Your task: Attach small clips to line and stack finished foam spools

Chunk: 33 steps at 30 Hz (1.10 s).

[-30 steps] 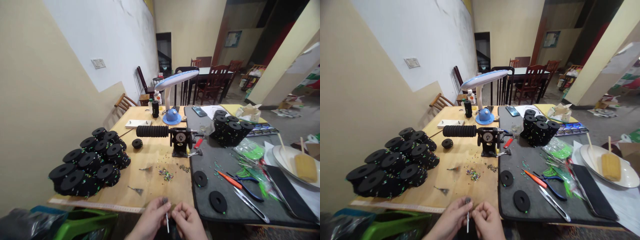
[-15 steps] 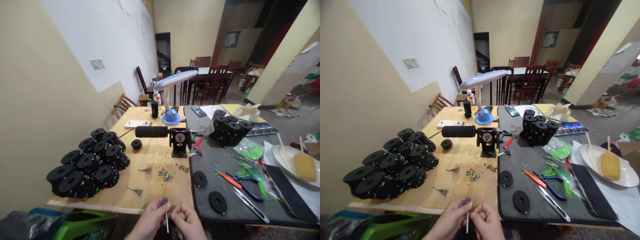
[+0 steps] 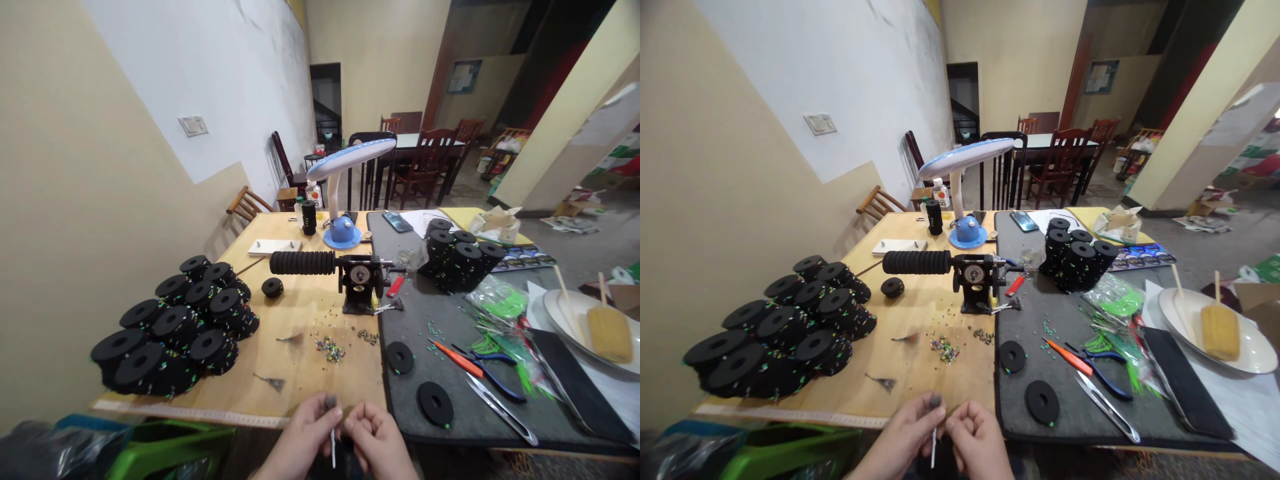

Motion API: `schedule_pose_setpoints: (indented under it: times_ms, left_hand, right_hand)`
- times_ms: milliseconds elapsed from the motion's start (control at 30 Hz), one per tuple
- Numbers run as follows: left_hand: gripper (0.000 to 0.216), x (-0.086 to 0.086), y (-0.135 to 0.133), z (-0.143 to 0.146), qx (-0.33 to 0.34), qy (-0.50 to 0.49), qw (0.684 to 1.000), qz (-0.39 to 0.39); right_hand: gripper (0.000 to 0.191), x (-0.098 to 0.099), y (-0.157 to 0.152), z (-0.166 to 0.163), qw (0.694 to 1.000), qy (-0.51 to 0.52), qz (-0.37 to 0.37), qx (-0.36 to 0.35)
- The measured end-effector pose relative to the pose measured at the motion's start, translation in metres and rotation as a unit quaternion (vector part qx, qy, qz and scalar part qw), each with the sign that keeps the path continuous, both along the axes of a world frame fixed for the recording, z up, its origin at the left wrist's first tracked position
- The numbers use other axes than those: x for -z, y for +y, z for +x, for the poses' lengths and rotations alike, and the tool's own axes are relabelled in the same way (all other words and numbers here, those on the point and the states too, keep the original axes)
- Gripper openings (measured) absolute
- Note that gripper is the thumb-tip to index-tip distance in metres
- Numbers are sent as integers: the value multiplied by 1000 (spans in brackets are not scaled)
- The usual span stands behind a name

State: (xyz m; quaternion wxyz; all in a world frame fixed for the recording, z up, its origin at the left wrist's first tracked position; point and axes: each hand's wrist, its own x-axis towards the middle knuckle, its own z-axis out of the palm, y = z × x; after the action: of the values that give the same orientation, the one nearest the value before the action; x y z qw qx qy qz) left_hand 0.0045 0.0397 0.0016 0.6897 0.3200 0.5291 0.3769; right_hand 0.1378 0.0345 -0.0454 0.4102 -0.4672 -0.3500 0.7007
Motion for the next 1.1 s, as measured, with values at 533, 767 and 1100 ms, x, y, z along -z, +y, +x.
schedule_pose_setpoints:
  times_ms: [533, 767, 1100]
  left_hand:
    - [42, -8, -6, 1, 61, 112, 988, 91]
    - [23, 0, -4, 0, 59, 122, 986, 95]
    - [13, 0, -4, 0, 85, 213, 953, 197]
  right_hand:
    - [61, -24, 5, 7, 999, -30, 20, 2]
    - [56, -17, 6, 11, 999, -30, 33, 25]
    - [55, -29, 6, 6, 998, -17, 53, 19]
